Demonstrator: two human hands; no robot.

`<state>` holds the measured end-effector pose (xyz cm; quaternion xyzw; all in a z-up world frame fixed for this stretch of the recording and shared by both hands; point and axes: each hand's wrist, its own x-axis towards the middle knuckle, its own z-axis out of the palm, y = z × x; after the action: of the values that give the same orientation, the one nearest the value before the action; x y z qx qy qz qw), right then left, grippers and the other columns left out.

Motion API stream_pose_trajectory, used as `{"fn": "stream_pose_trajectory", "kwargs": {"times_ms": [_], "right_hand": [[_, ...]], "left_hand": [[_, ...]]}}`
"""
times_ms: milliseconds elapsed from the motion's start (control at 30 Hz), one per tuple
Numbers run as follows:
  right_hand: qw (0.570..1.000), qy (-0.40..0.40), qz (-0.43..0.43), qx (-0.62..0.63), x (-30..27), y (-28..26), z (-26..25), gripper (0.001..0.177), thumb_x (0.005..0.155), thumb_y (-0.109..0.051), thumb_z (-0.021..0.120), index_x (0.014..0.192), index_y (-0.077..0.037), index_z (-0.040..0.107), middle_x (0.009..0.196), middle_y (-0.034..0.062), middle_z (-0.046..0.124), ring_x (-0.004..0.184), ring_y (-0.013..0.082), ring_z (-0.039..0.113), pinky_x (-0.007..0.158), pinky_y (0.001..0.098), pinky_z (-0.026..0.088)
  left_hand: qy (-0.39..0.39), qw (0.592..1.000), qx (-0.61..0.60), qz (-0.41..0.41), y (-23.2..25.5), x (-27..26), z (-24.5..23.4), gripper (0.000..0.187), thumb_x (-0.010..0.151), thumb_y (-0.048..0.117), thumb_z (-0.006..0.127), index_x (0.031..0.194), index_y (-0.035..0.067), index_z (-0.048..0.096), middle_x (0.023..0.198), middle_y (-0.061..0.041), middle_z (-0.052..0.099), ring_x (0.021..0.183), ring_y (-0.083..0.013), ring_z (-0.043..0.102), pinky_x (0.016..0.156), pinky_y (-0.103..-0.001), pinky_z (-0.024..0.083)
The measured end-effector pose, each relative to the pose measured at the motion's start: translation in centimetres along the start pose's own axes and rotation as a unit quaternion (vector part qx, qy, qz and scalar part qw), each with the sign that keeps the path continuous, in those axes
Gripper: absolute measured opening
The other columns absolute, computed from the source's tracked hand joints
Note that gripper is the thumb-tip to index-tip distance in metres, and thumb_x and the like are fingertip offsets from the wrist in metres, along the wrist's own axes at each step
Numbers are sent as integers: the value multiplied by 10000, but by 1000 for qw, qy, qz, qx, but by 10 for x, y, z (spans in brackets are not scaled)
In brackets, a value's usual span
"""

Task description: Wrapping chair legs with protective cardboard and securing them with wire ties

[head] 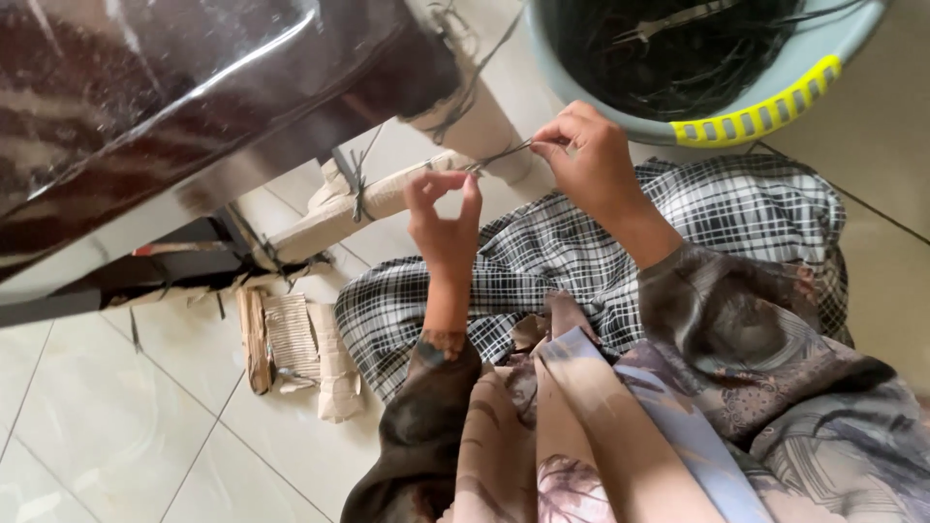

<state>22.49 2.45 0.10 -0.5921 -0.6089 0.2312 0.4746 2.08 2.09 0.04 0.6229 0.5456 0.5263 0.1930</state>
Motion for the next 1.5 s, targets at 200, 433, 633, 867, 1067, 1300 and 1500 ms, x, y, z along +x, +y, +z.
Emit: {"fn": "stream_pose_trajectory", "kwargs": {"times_ms": [200, 433, 633, 867, 1067, 1300, 1500], "right_hand": [[932, -72, 36, -353, -13, 61, -30, 822, 672, -441, 934, 1348, -110, 604, 1275, 108, 597, 1172, 348, 529, 971, 500, 320], [896, -144, 66, -415, -22, 92, -64, 325, 838, -132, 699, 1155, -205, 692, 957, 29, 699, 916, 270, 703, 850, 469, 529], [832, -353, 239, -356, -7, 18, -110, 247, 911, -312, 700, 1121, -220, 791, 1122, 98, 793, 1126, 335, 718, 1014, 516, 500], [850, -331, 305, -275, 35, 40, -114, 298, 934, -396, 678, 1009, -140, 812, 1022, 171, 791, 1076, 396, 721, 982, 525, 536], [912, -220, 297, -177, 83, 130, -76, 334, 967, -322, 678, 1192, -80, 729, 1127, 185, 743, 1146, 397, 671, 973, 514, 538], [877, -222, 367, -217, 106, 184, -17, 602, 842, -279, 736, 1409, -121, 607, 1324, 293, 630, 1286, 420, 602, 1111, 512, 484], [946, -88, 298, -97, 72, 172, -31, 549, 948, -210, 721, 1414, 46, 582, 1469, 295, 504, 1350, 451, 523, 1135, 533, 445]], "left_hand": [[-190, 982, 1, 6, -2, -64, -9, 242, 923, 69, 728, 1126, 73, 596, 977, -71, 647, 858, -200, 639, 795, -313, 542], [-426, 904, 43, 9, -38, -134, 20, 207, 889, 198, 707, 1077, 281, 689, 931, 10, 745, 875, -288, 748, 788, -435, 594], [-568, 821, 49, 5, -43, -130, 41, 235, 925, 202, 646, 1161, 205, 639, 971, -155, 721, 890, -451, 702, 819, -554, 566], [-586, 807, 33, -67, -55, -128, 75, 217, 957, 239, 628, 1172, 224, 654, 988, -119, 729, 948, -410, 706, 828, -535, 576], [-571, 813, 80, -81, -79, -134, 90, 225, 914, 361, 659, 1125, 283, 666, 905, -53, 754, 911, -354, 724, 789, -534, 582], [-582, 800, 86, -120, -76, -121, 100, 225, 871, 392, 664, 1072, 303, 713, 805, -14, 761, 837, -334, 736, 756, -517, 578], [-600, 783, 80, -144, -71, -111, 101, 237, 879, 398, 658, 1084, 302, 727, 814, -27, 761, 836, -341, 735, 761, -486, 591]]}}
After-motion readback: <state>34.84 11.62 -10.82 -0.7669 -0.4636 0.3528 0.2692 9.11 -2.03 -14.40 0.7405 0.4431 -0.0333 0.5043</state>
